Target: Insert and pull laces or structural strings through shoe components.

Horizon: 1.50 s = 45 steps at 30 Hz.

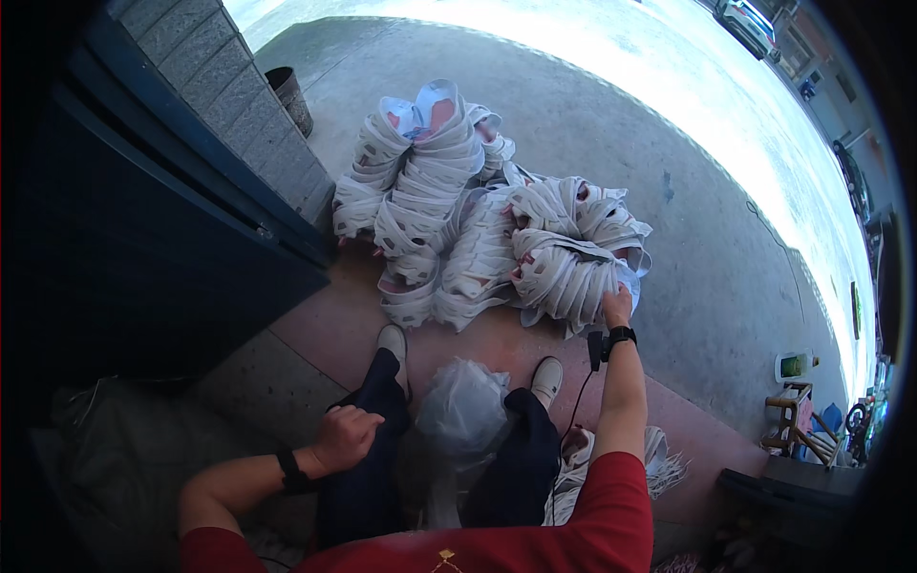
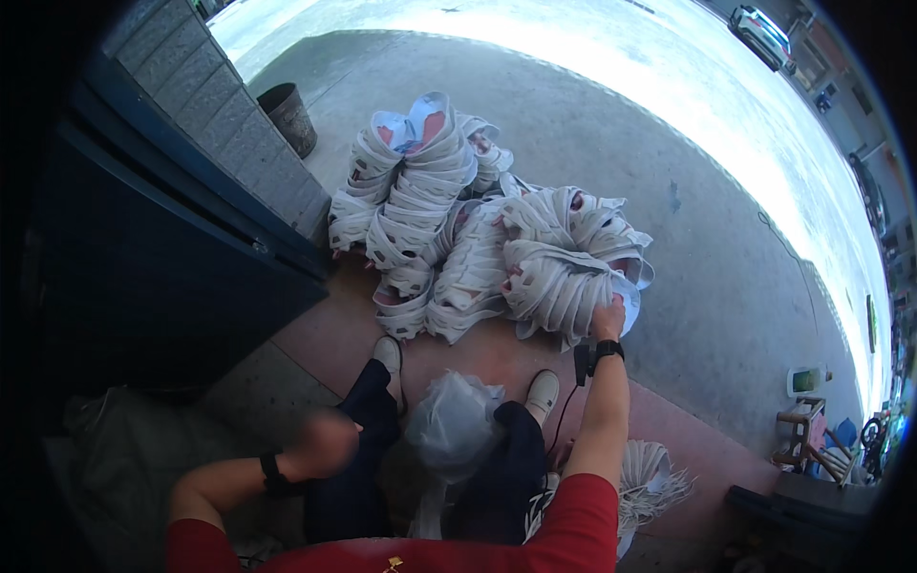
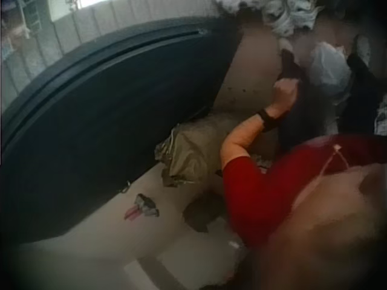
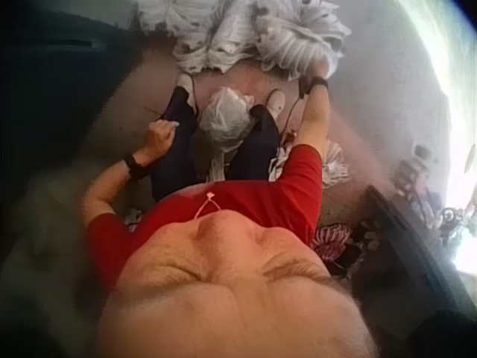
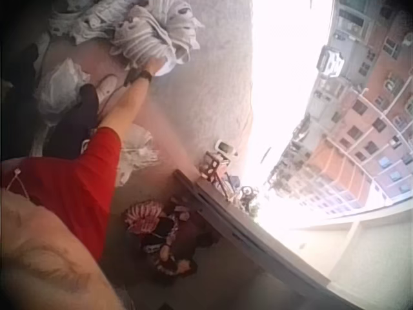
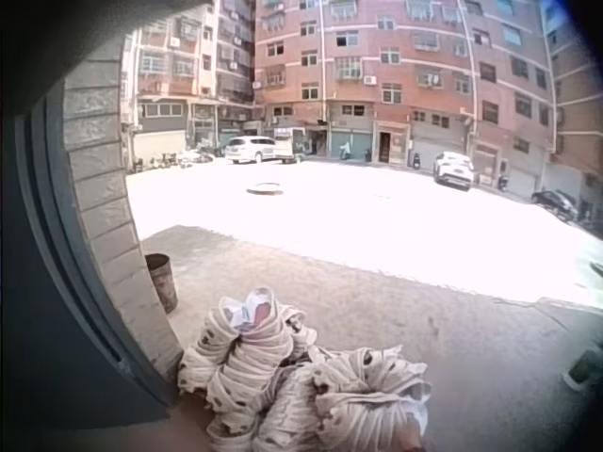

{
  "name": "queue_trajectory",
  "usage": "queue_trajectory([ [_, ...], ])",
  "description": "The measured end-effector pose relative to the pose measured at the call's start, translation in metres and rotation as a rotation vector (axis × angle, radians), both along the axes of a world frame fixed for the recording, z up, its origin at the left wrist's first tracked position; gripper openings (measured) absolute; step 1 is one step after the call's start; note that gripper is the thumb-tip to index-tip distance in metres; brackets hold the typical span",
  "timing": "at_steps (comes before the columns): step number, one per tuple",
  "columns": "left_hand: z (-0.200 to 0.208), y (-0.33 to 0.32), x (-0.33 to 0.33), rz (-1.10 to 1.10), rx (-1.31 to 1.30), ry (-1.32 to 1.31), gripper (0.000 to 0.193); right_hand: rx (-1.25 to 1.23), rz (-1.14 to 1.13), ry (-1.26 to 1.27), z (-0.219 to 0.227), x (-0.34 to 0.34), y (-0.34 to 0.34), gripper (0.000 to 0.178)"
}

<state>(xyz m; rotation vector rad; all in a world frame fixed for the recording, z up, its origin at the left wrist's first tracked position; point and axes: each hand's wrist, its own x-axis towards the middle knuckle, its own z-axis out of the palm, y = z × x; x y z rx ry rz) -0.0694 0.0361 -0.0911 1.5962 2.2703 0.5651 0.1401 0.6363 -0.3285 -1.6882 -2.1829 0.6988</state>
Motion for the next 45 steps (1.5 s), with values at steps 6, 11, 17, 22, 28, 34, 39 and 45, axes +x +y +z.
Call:
queue_trajectory([
  [6,-0.018,0.025,-0.021,-0.050,-0.028,-0.090,0.010,-0.080,-0.136,-0.063,-0.033,0.014,0.068,0.083],
  [11,-0.002,0.027,-0.007,0.006,-0.128,-0.086,0.009,-0.499,-0.046,-0.125,-0.012,-0.044,0.051,0.097],
  [17,-0.010,0.033,-0.024,-0.037,-0.061,-0.111,0.009,-0.931,-0.158,0.638,-0.055,0.016,0.035,0.060],
  [22,0.002,0.030,-0.016,0.010,-0.046,-0.058,0.008,-1.070,0.013,0.821,-0.022,-0.030,-0.040,0.037],
  [28,-0.009,0.036,-0.008,-0.016,-0.034,-0.102,0.008,-1.002,-0.242,0.905,-0.099,0.063,-0.022,0.031],
  [34,-0.011,0.039,-0.009,-0.020,-0.069,-0.094,0.010,-0.903,-0.732,0.946,-0.082,0.011,0.008,0.058],
  [39,-0.012,0.053,-0.008,-0.054,-0.115,-0.101,0.011,-0.450,-0.753,0.433,-0.086,-0.034,0.022,0.079],
  [45,-0.012,0.064,-0.009,-0.085,-0.109,-0.091,0.012,-0.903,-0.735,0.742,-0.113,0.009,0.042,0.054],
])
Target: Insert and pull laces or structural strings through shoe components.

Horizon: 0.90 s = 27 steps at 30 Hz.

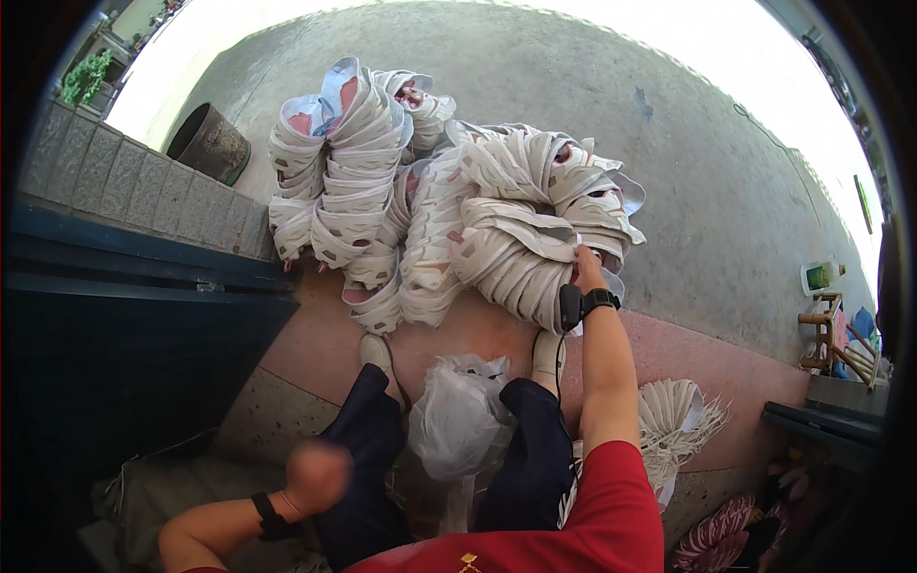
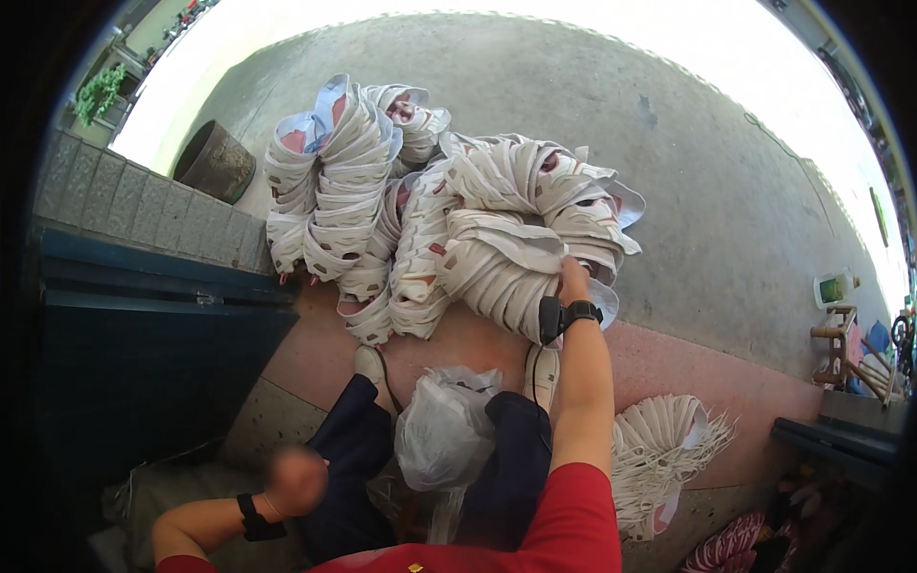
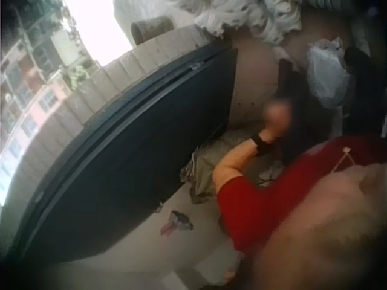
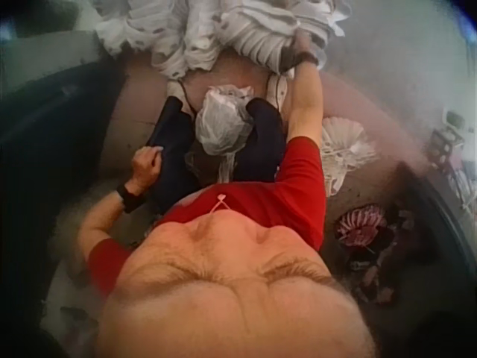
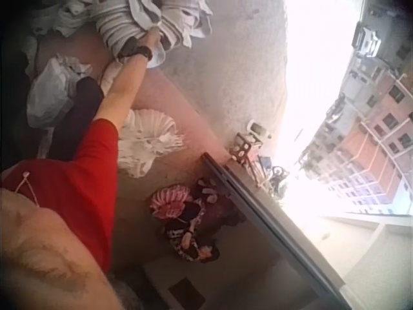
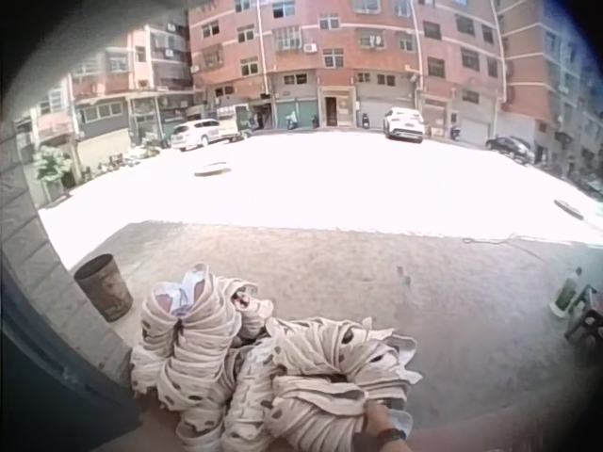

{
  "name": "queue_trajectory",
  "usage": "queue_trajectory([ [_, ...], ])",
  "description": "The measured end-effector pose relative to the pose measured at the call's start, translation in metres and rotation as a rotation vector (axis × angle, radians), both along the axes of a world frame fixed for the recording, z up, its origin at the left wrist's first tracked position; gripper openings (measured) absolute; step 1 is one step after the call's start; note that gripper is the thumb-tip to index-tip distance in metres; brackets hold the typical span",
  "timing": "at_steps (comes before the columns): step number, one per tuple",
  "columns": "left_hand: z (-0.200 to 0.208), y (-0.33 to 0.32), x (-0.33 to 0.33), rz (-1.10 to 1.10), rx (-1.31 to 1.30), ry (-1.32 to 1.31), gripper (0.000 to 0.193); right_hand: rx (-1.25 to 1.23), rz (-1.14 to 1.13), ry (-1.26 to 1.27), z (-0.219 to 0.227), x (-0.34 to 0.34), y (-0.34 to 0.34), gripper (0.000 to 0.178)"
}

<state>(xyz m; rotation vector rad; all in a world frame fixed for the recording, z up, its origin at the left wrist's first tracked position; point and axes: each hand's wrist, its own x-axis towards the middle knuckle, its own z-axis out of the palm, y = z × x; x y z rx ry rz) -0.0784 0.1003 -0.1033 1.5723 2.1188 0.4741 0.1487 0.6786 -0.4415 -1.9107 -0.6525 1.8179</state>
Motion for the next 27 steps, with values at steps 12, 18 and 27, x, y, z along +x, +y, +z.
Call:
queue_trajectory([
  [12,0.007,-0.017,0.013,0.068,-0.021,0.055,0.010,0.491,0.072,0.088,0.137,-0.062,-0.045,0.022],
  [18,0.011,-0.033,0.002,0.099,0.064,0.041,0.008,0.936,0.572,-0.024,0.328,-0.078,-0.068,0.008],
  [27,0.009,0.011,-0.014,0.139,0.121,-0.312,0.040,0.688,1.077,0.180,0.490,-0.087,-0.137,0.025],
])
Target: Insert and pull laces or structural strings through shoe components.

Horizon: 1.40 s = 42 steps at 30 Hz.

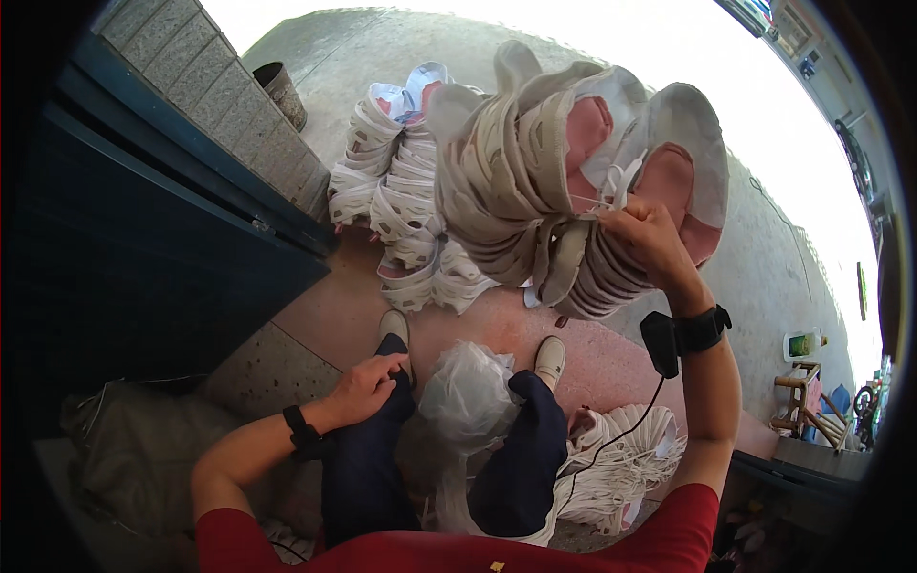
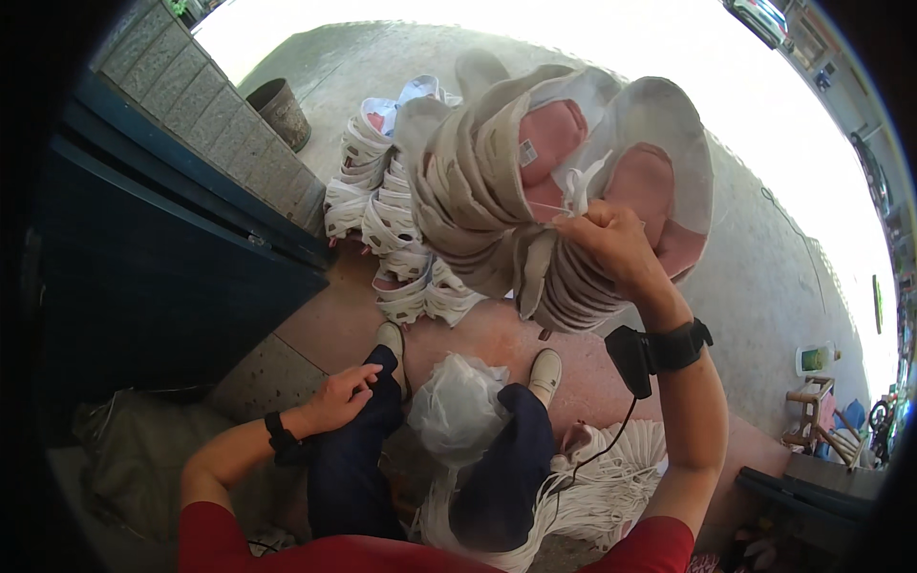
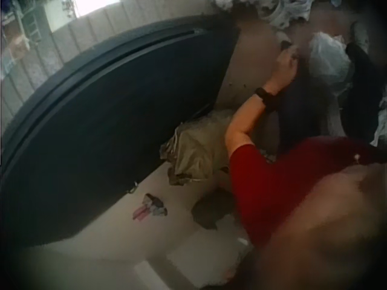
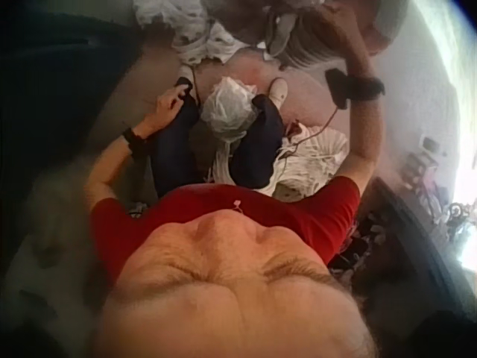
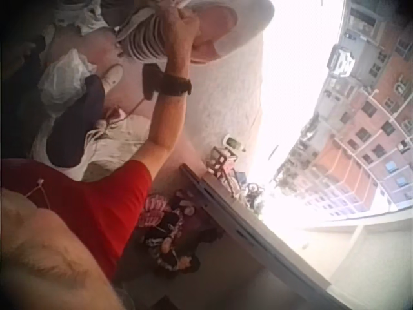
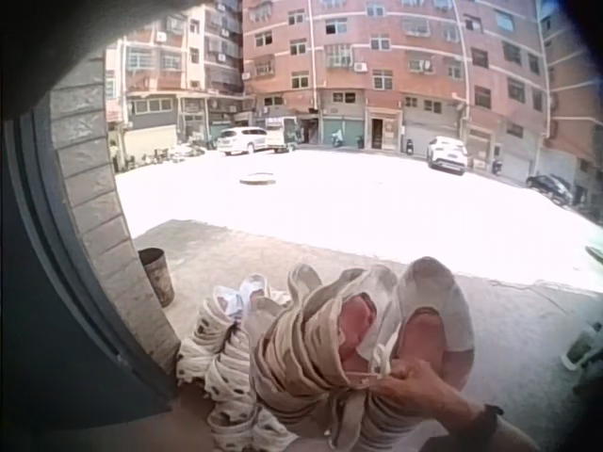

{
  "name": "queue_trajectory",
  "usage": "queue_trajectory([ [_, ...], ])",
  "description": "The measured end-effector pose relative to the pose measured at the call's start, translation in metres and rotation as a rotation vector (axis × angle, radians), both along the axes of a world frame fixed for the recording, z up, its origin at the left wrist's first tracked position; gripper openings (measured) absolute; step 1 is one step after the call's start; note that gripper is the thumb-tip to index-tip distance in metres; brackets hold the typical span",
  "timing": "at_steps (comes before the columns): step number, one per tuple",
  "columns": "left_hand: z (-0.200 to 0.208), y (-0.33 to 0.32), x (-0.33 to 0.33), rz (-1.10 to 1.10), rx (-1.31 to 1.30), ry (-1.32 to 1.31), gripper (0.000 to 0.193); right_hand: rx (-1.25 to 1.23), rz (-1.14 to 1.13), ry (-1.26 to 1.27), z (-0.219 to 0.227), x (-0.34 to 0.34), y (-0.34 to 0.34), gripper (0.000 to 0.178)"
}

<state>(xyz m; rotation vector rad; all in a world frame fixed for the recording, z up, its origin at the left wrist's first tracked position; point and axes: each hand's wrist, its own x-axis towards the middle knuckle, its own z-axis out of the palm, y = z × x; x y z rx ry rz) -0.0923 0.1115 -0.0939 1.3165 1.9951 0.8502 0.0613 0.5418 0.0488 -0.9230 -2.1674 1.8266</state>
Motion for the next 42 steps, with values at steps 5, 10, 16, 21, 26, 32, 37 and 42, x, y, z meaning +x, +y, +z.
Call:
queue_trajectory([
  [5,-0.084,0.079,-0.042,0.141,-0.117,-0.273,0.060,-0.011,0.382,-0.029,-0.172,-0.067,-0.043,0.046],
  [10,-0.201,0.085,-0.085,0.220,-0.163,0.216,0.052,-0.015,0.452,-0.116,-0.404,-0.073,-0.091,0.033],
  [16,-0.140,0.134,-0.100,0.175,-0.192,-0.278,0.030,0.007,0.511,0.073,-0.375,-0.044,-0.093,0.017],
  [21,-0.183,0.188,-0.056,-0.099,-0.049,-0.001,0.025,0.234,0.420,0.073,-0.372,-0.044,-0.095,0.018],
  [26,-0.207,0.222,-0.055,-0.150,-0.265,0.079,0.030,0.212,0.266,-0.042,-0.367,-0.036,-0.100,0.025],
  [32,-0.218,0.216,-0.051,-0.041,-0.132,0.062,0.027,0.419,0.195,0.103,-0.379,-0.030,-0.108,0.021],
  [37,-0.200,0.204,-0.054,0.305,-0.028,-0.608,0.021,0.666,0.171,0.078,-0.365,-0.034,-0.110,0.015],
  [42,-0.070,0.222,-0.077,0.393,0.290,-1.143,0.013,0.619,0.237,0.024,-0.370,-0.021,-0.103,0.012],
])
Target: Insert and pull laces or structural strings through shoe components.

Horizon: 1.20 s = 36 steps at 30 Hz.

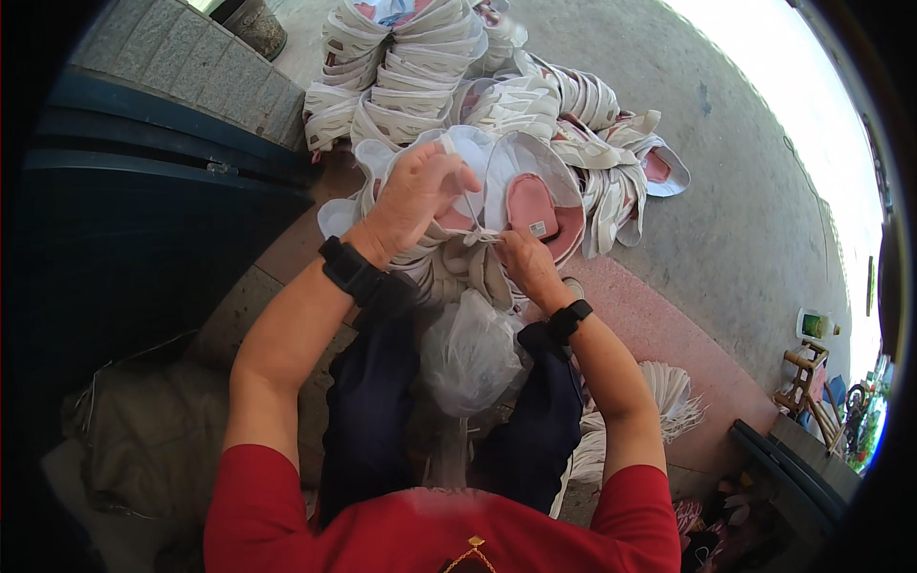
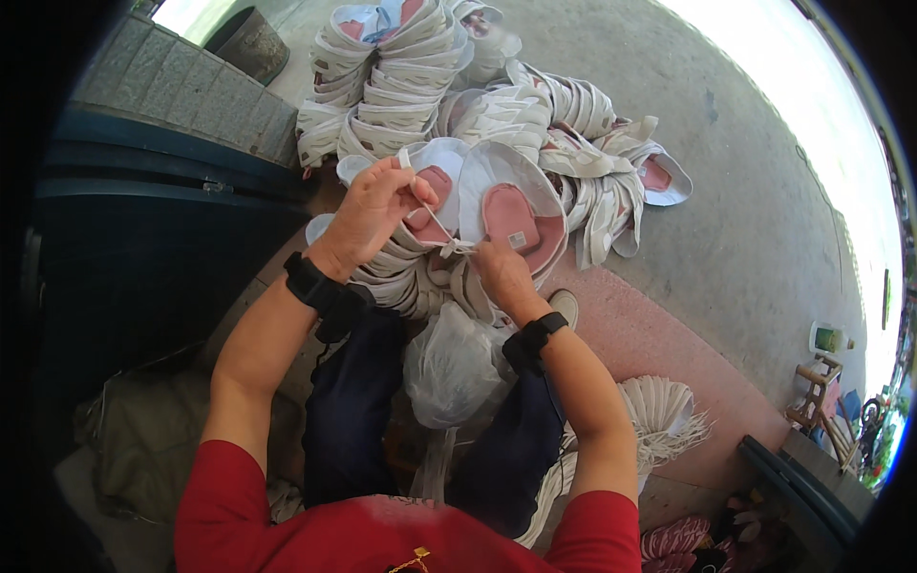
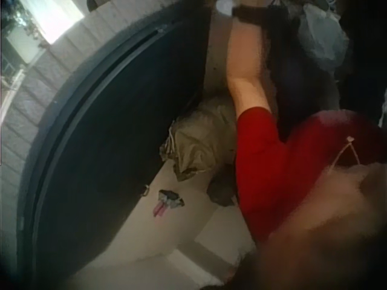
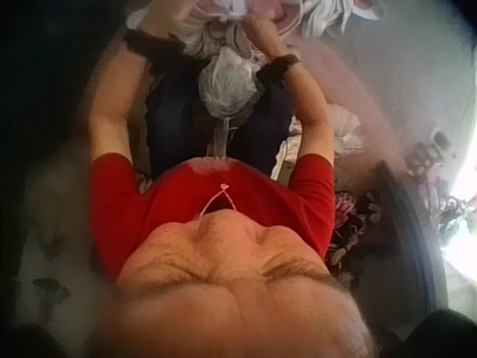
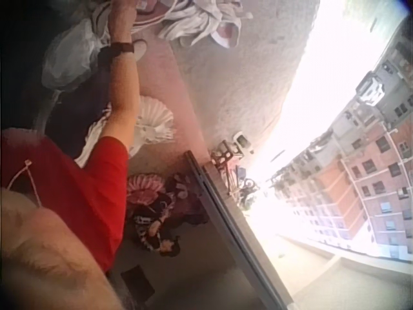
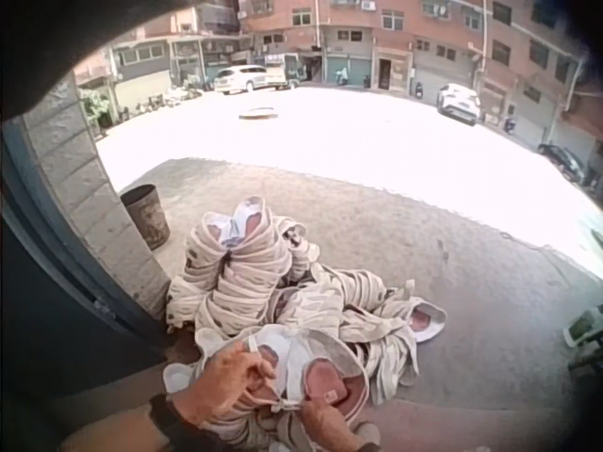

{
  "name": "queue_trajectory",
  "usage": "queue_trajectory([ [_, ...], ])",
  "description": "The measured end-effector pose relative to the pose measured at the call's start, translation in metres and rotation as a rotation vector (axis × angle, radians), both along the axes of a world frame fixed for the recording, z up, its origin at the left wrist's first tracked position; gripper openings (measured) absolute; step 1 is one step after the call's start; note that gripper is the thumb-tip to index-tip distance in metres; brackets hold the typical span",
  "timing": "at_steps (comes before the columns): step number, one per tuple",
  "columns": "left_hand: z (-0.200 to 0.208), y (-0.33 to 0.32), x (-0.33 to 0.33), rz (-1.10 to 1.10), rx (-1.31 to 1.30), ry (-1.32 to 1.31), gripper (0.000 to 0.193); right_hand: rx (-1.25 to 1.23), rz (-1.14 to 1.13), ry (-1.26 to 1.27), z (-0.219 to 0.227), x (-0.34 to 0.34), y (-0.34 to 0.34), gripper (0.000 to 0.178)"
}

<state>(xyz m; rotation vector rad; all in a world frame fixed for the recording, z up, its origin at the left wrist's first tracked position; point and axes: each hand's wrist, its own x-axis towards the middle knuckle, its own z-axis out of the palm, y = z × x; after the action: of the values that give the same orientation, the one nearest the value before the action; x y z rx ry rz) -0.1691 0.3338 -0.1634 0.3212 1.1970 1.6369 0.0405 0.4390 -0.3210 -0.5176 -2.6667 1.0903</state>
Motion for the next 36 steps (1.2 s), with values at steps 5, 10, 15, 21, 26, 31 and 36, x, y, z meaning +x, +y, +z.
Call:
queue_trajectory([
  [5,0.111,-0.050,-0.083,-0.067,0.130,0.215,0.014,-0.041,0.130,-0.122,0.018,0.032,0.008,0.012],
  [10,0.071,-0.096,-0.102,0.216,-0.092,0.351,0.010,-0.379,0.135,-0.307,0.064,0.091,0.039,0.015],
  [15,0.027,-0.080,-0.074,0.122,-0.247,0.322,0.010,-0.990,0.128,-0.116,0.139,0.092,0.041,0.016],
  [21,-0.035,-0.003,-0.018,-0.124,-0.306,0.919,0.020,-0.987,0.464,0.026,0.199,0.008,0.009,0.017],
  [26,-0.084,0.009,-0.014,-0.279,-0.408,1.119,0.020,-0.989,0.283,0.068,0.193,-0.009,0.027,0.019],
  [31,-0.138,-0.017,-0.012,-0.418,-0.051,1.578,0.024,-1.121,0.143,0.152,0.178,-0.004,0.042,0.024],
  [36,-0.080,-0.029,-0.013,-0.185,-0.110,1.232,0.014,-1.060,-0.002,0.178,0.132,0.004,0.060,0.033],
])
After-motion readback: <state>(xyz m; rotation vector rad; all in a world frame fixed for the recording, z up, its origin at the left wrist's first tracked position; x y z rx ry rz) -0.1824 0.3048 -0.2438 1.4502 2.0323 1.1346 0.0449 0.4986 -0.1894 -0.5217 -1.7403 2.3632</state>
